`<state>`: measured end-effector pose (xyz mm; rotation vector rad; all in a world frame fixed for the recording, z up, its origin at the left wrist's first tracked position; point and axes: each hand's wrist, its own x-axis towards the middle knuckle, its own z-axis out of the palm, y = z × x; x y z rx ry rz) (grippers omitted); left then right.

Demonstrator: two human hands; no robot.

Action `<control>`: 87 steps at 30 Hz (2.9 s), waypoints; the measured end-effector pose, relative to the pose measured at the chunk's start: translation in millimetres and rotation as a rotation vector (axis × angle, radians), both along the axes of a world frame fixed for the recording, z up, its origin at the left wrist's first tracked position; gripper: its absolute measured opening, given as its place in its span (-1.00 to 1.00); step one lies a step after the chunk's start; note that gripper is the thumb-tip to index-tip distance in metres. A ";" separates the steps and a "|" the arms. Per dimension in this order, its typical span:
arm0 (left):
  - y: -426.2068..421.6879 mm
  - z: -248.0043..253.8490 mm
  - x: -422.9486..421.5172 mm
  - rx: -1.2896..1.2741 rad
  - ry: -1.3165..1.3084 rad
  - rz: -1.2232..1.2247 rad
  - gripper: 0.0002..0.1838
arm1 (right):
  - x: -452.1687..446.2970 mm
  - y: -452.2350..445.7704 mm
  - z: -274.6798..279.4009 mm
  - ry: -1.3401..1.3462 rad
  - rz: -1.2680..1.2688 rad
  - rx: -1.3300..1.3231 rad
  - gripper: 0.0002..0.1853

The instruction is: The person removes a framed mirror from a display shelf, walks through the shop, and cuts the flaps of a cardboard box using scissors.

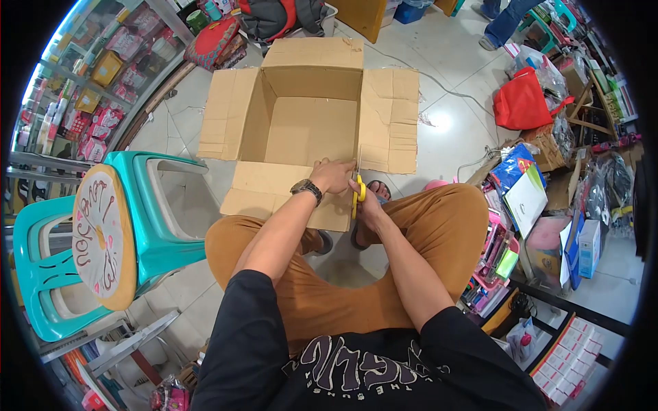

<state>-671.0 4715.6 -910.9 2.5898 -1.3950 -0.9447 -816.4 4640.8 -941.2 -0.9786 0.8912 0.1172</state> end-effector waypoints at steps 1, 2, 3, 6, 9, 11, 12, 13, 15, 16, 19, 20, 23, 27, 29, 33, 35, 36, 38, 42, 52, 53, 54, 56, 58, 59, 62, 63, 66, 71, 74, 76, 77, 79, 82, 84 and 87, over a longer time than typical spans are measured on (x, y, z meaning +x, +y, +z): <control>0.4 0.6 1.1 0.005 -0.001 -0.004 -0.28 | 0.8 1.9 -0.5 -0.011 -0.008 0.003 -0.46; 0.9 1.6 2.0 0.011 -0.002 -0.007 -0.28 | 1.4 3.4 -0.3 -0.022 -0.017 0.006 -0.46; 1.0 2.5 2.5 0.016 -0.003 -0.011 -0.28 | 1.6 4.0 0.1 -0.032 -0.025 0.009 -0.45; 0.4 6.9 2.8 0.002 0.005 -0.017 -0.30 | -0.3 1.1 7.9 -0.005 0.013 -0.124 -0.47; -0.2 6.6 4.0 -0.010 0.011 -0.026 -0.32 | -2.4 -1.9 10.1 0.021 0.048 -0.255 -0.49; -0.3 3.1 5.7 0.005 0.001 -0.030 -0.32 | -3.6 -2.5 6.2 0.018 0.087 -0.298 -0.59; -0.4 0.8 6.6 0.013 -0.003 -0.032 -0.32 | -4.4 -3.1 3.3 0.016 0.107 -0.319 -0.64; -0.5 -1.5 7.3 0.020 -0.008 -0.034 -0.32 | -5.3 -4.3 0.5 0.014 0.127 -0.340 -0.68; -1.0 0.5 7.1 0.019 -0.004 -0.035 -0.32 | -7.1 -8.0 -2.2 -0.002 0.129 -0.320 -0.66; -1.3 1.7 6.8 0.018 0.001 -0.035 -0.33 | -8.2 -10.2 -3.2 -0.017 0.133 -0.299 -0.64; -1.5 6.0 6.0 0.017 0.011 -0.036 -0.34 | -10.5 -12.8 0.1 -0.049 0.140 -0.257 -0.60; -3.0 7.1 6.5 0.013 0.019 -0.035 -0.34 | -10.3 -12.6 6.0 -0.046 0.115 -0.245 -0.62; 1.0 9.7 8.8 0.018 0.040 -0.015 -0.34 | -7.1 -5.4 17.6 -0.043 0.057 -0.190 -0.69; 2.5 8.8 5.9 0.012 0.054 -0.025 -0.34 | -1.9 -8.4 20.8 -0.015 -0.028 -0.026 -0.67; 2.4 8.9 4.7 0.011 0.057 -0.028 -0.34 | -0.5 -9.2 20.2 -0.006 -0.057 0.029 -0.66; -1.2 11.5 1.5 -0.005 0.058 -0.027 -0.35 | 0.6 -10.2 17.7 -0.012 -0.069 -0.052 -0.63; -2.0 12.4 0.6 -0.004 0.066 -0.028 -0.35 | -0.2 -10.8 19.5 0.000 -0.060 -0.067 -0.62; -2.2 12.6 0.3 -0.003 0.074 -0.027 -0.35 | -0.8 -10.9 21.4 0.013 -0.049 -0.082 -0.62; -2.8 13.1 0.1 -0.002 0.090 -0.025 -0.36 | -1.9 -11.5 23.5 0.038 -0.027 -0.112 -0.62; -5.1 14.1 1.6 -0.012 0.089 -0.029 -0.35 | -3.4 -13.7 21.7 0.015 0.018 -0.175 -0.61; -2.7 14.7 5.0 0.018 0.109 -0.048 -0.30 | -3.8 -7.3 23.5 -0.022 0.028 -0.275 -0.56; -2.3 16.1 5.0 0.026 0.116 -0.051 -0.29 | -3.5 -6.3 25.8 -0.016 0.013 -0.284 -0.55; -2.3 17.3 4.6 0.026 0.116 -0.051 -0.29 | -2.5 -7.2 28.3 -0.016 0.013 -0.284 -0.55; -3.6 21.9 2.5 0.034 0.129 -0.055 -0.27 | 2.3 -13.9 32.7 0.021 -0.012 -0.218 -0.54; -5.1 28.8 -0.2 0.043 0.143 -0.060 -0.25 | 5.8 -18.8 36.1 0.059 -0.038 -0.150 -0.53; -6.0 32.1 -1.0 0.044 0.143 -0.060 -0.25 | 5.9 -19.6 35.6 0.059 -0.038 -0.149 -0.53; -9.8 39.9 -1.6 0.046 0.149 -0.052 -0.24 | 5.8 -21.1 33.5 0.044 -0.029 -0.227 -0.52; -10.1 40.8 -1.7 0.046 0.151 -0.050 -0.23 | 5.5 -21.1 32.7 0.039 -0.026 -0.254 -0.52; -7.5 37.9 -2.0 0.050 0.158 -0.047 -0.24 | 2.8 -18.8 29.0 0.030 0.017 -0.318 -0.51; -7.1 37.3 -4.7 0.036 0.141 -0.035 -0.26 | 0.2 -17.7 27.0 0.019 0.077 -0.411 -0.49; -6.5 37.3 -8.2 0.021 0.119 -0.025 -0.28 | -1.2 -17.4 28.2 0.018 0.095 -0.436 -0.48; -5.0 33.9 -10.4 -0.008 0.112 -0.031 -0.31 | -2.2 -15.8 28.7 0.039 0.055 -0.421 -0.45; -3.9 33.4 -11.6 -0.021 0.108 -0.033 -0.32 | -2.8 -14.6 28.6 0.049 0.036 -0.412 -0.44; -5.1 31.7 -13.6 -0.034 0.103 -0.035 -0.33 | -3.7 -16.2 28.5 0.058 0.016 -0.403 -0.43; -16.8 40.0 -23.2 0.067 0.085 -0.129 -0.36 | -5.1 -31.5 29.8 0.140 -0.015 -0.335 -0.39; -18.3 37.1 -22.6 0.102 0.080 -0.161 -0.37 | -3.3 -33.9 28.5 0.167 -0.025 -0.312 -0.38; -17.2 30.0 -16.3 0.013 0.103 -0.125 -0.29 | 1.1 -32.7 24.6 0.145 -0.045 -0.364 -0.39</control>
